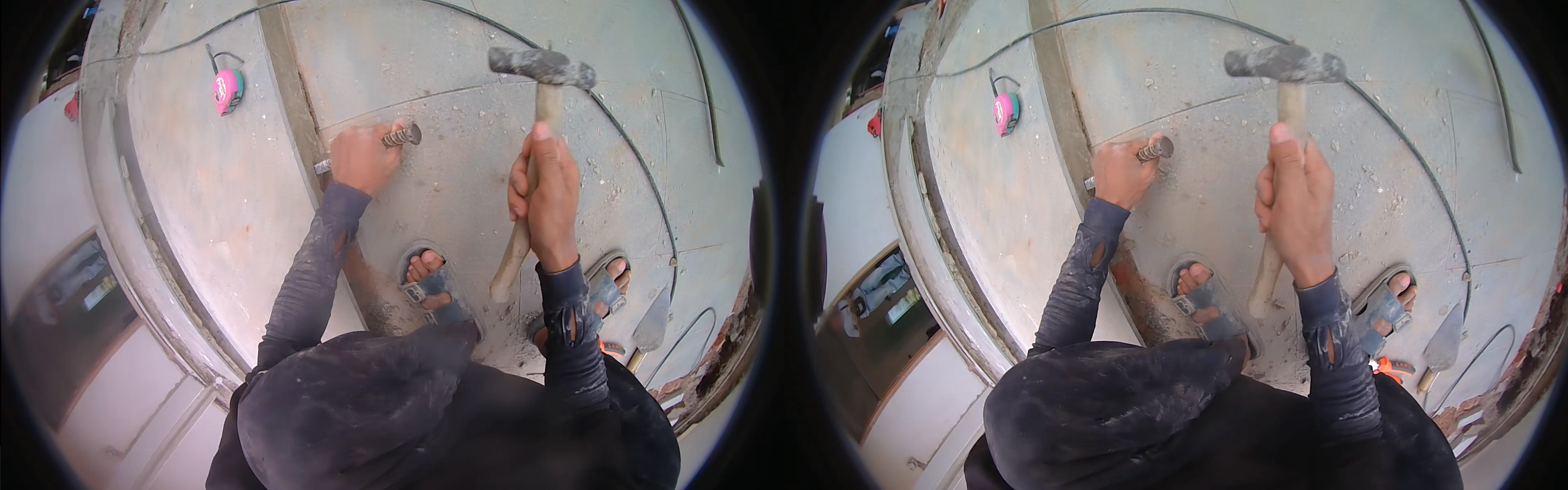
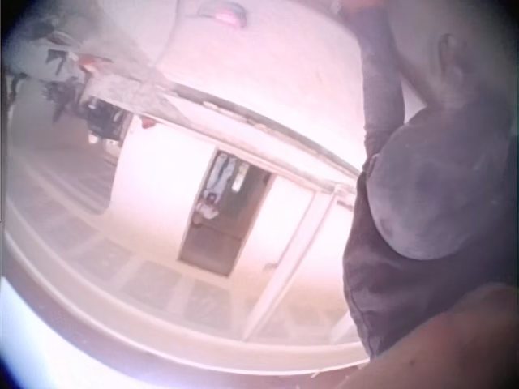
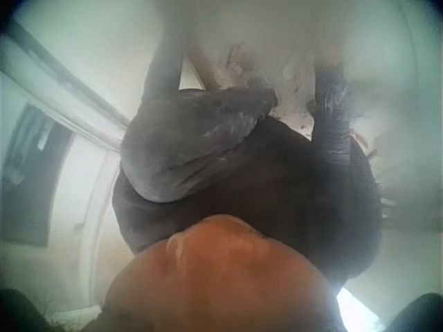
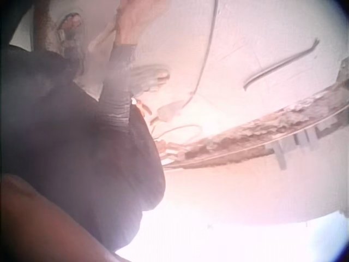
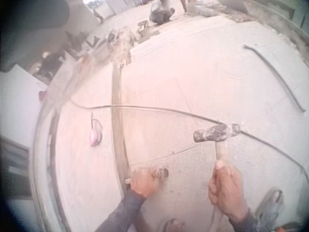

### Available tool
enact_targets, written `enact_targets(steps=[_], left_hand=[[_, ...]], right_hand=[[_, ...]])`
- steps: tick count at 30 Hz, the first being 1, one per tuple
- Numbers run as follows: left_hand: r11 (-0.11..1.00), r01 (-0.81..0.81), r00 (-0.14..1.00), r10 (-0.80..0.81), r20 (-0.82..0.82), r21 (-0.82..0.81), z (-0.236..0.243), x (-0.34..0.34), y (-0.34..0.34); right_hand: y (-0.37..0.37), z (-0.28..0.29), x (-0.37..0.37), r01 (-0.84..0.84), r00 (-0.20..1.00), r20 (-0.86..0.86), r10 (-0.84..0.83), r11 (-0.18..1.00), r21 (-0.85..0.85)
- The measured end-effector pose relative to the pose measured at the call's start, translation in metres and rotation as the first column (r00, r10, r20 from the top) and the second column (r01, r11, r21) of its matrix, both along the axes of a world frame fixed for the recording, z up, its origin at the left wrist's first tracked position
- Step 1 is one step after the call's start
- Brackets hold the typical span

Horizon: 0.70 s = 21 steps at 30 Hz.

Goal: The person uses a utility knife to cut a tile along a marked line, then secures the tile to the floor using a hammer and chisel. They also use a trowel to spread mortar or adhesive under the tile before final placement.

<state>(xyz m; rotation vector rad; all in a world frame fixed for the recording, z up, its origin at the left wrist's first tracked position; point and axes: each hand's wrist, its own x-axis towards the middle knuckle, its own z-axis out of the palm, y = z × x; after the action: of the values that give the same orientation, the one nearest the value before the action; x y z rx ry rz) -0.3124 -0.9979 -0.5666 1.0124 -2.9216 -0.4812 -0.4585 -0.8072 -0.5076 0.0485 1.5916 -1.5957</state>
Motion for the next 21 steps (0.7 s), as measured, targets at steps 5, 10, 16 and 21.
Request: enact_targets(steps=[5,10,16,21], left_hand=[[1.000,-0.018,0.997,0.018,-0.079,0.000,0.001,-0.001,-0.005],[1.000,0.011,1.000,-0.011,-0.013,-0.013,-0.002,-0.003,0.004],[0.996,0.094,0.995,-0.094,-0.016,-0.004,0.007,-0.027,0.007],[0.999,0.040,0.997,-0.042,-0.062,-0.030,0.005,-0.022,-0.009]], right_hand=[[0.000,-0.014,0.020,0.151,0.983,-0.092,-0.157,0.986,-0.076],[0.001,-0.039,0.046,-0.216,0.969,-0.113,0.221,0.975,0.055],[-0.001,-0.007,0.007,-0.064,0.995,0.079,0.063,0.998,0.012],[0.002,-0.009,0.003,-0.041,0.997,0.069,0.039,0.999,0.025]])
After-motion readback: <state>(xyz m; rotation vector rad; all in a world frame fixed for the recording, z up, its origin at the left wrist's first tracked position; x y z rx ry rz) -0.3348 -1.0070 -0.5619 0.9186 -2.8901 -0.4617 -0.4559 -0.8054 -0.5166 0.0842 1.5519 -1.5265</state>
